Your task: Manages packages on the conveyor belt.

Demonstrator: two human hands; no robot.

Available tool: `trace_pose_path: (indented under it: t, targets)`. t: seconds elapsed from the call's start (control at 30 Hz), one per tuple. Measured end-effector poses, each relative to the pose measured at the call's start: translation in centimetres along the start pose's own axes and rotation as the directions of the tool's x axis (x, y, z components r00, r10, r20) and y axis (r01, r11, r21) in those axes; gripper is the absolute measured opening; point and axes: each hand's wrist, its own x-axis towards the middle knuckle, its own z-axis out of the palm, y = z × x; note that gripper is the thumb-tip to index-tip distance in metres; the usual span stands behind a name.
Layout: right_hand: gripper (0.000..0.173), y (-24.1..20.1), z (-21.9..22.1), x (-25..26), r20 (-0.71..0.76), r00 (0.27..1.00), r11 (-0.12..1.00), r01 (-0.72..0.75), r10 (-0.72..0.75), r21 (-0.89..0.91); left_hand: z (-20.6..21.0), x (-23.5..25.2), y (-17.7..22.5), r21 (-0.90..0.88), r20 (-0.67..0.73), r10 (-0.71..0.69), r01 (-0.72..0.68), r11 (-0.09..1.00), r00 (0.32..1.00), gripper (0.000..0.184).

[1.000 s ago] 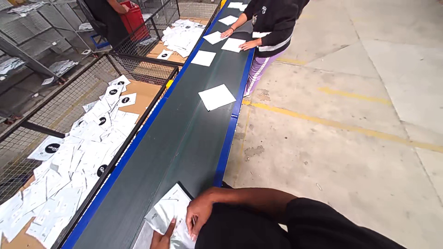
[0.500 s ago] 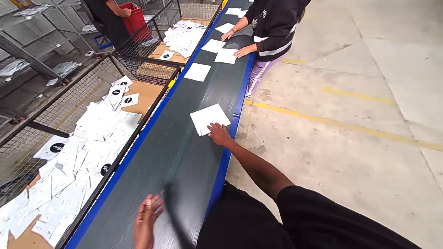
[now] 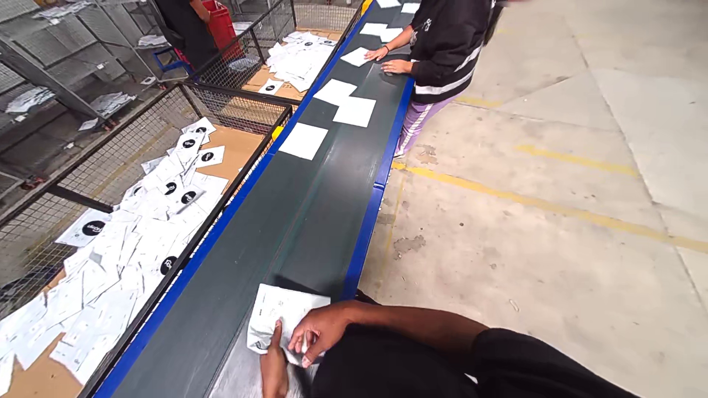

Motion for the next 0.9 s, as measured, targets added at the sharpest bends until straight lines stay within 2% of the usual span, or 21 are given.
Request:
trace_pose_path:
  t: [0.07, 0.1, 0.13, 0.2, 0.23, 0.27, 0.3, 0.4, 0.5, 0.6, 0.67, 0.7, 0.77, 0.83, 0.9]
  targets:
    - [0.032, -0.2, -1.7, -0.9, 0.009, 0.999, 0.999, -0.038, 0.038, 0.004, -3.5, 1.4, 3.5, 0.203, 0.051, 0.046, -0.055, 0.978, 0.998, 0.051]
    - [0.029, -0.1, -2.9, -1.3, -0.038, 0.998, 0.998, -0.057, 0.057, -0.001, -4.9, 2.2, 5.7, 0.212, 0.025, 0.116, -0.119, 0.97, 0.993, 0.053]
    - [0.029, 0.0, -4.0, -1.5, -0.118, 0.99, 0.996, -0.086, 0.083, -0.015, -6.1, 3.2, 8.1, 0.115, -0.02, 0.211, -0.207, 0.972, 0.977, 0.048]
    - [0.031, 0.7, -5.6, -1.5, -0.333, 0.933, 0.986, -0.161, 0.137, -0.044, -8.5, 5.4, 12.7, -0.25, -0.003, 0.363, -0.352, 0.902, 0.932, 0.04]
    - [0.032, 1.3, -6.2, -1.2, -0.425, 0.892, 0.978, -0.198, 0.152, -0.066, -10.0, 6.7, 14.7, -0.37, 0.064, 0.438, -0.387, 0.845, 0.897, 0.051]
    - [0.035, 1.9, -7.0, -0.8, -0.494, 0.854, 0.966, -0.239, 0.163, -0.095, -11.1, 7.8, 16.1, -0.412, 0.095, 0.484, -0.408, 0.815, 0.87, 0.061]
    - [0.037, 2.6, -7.9, -0.4, -0.548, 0.82, 0.948, -0.285, 0.167, -0.138, -11.6, 8.6, 16.8, -0.403, 0.093, 0.502, -0.428, 0.809, 0.86, 0.063]
    - [0.053, 4.7, -12.0, 1.8, -0.693, 0.703, 0.867, -0.436, 0.162, -0.24, -10.1, 8.2, 15.6, -0.325, 0.079, 0.466, -0.419, 0.848, 0.881, 0.057]
    - [0.071, 6.6, -17.6, 5.9, -0.822, 0.562, 0.796, -0.538, 0.093, -0.277, -7.0, 6.1, 10.8, -0.288, 0.171, 0.34, -0.283, 0.915, 0.925, 0.053]
    - [0.079, 8.1, -22.9, 10.4, -0.859, 0.508, 0.685, -0.647, 0.061, -0.334, -4.4, 3.7, 5.3, -0.264, 0.165, 0.162, -0.115, 0.958, 0.973, 0.049]
    - [0.082, 9.3, -24.7, 12.8, -0.843, 0.529, 0.603, -0.705, 0.097, -0.373, -3.7, 2.3, 2.3, -0.294, 0.149, 0.068, -0.021, 0.955, 0.986, 0.047]
    - [0.078, 10.0, -24.8, 13.8, -0.82, 0.557, 0.571, -0.719, 0.132, -0.397, -3.5, 1.7, 1.2, -0.307, 0.138, 0.034, 0.01, 0.952, 0.99, 0.047]
    - [0.06, 10.9, -23.1, 15.0, -0.752, 0.643, 0.509, -0.7, 0.146, -0.5, -3.4, 0.8, -0.4, -0.324, 0.109, -0.014, 0.049, 0.945, 0.994, 0.048]
    - [0.036, 10.3, -19.9, 15.3, -0.669, 0.743, 0.44, -0.607, 0.019, -0.662, -3.4, 0.3, -1.4, -0.349, 0.076, -0.035, 0.059, 0.935, 0.996, 0.047]
    - [0.023, 8.9, -16.3, 14.7, -0.519, 0.853, 0.398, -0.459, -0.051, -0.794, -3.2, 0.4, -1.7, -0.377, 0.047, -0.047, 0.062, 0.924, 0.998, 0.048]
